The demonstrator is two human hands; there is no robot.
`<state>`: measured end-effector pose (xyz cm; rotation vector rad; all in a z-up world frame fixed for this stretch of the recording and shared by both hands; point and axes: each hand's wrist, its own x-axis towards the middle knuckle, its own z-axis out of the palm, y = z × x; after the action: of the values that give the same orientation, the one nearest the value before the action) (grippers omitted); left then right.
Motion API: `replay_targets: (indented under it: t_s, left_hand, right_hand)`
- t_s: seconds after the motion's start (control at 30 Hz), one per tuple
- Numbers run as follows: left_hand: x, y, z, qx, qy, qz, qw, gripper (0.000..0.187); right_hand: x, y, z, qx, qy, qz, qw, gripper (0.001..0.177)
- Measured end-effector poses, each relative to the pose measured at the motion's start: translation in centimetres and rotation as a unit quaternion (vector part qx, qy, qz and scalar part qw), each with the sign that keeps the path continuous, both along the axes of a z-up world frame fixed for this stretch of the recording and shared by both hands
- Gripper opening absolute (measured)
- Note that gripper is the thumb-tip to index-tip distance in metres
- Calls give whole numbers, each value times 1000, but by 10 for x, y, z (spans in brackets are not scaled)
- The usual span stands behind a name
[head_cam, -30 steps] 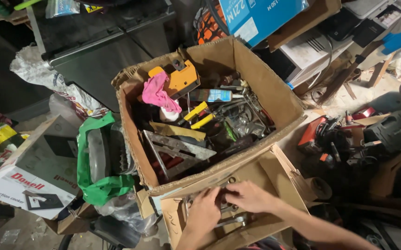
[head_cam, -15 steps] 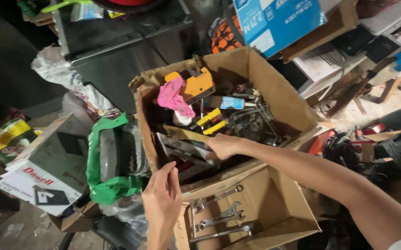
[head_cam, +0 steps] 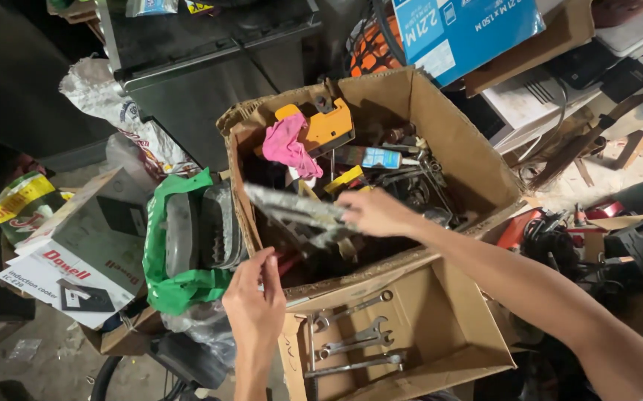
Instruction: Sorting and organizing various hand tools and hardware within cardboard boxes in a storage area.
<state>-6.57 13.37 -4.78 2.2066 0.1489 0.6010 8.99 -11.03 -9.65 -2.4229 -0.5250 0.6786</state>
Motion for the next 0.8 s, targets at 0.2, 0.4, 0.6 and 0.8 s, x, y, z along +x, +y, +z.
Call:
replay_targets:
  t_s: [0.2, 0.4, 0.6, 0.8]
  left_hand:
    - [6, -15, 29, -63, 55, 0, 996, 35]
    - [-2, -56, 46, -177, 253, -114, 944, 40]
    - [-33, -79, 10, -294, 164, -241, 910, 36]
    - [-65, -95, -43, -361, 310, -227, 850, 35]
  right_hand:
    - [-43, -55, 90, 105, -25, -115, 988, 25]
    - [-89, -124, 102, 162, -32, -111, 980, 27]
    - [-131, -186, 81, 218, -34, -92, 971, 29]
    - [-163, -202, 54, 395, 37, -29, 917, 55]
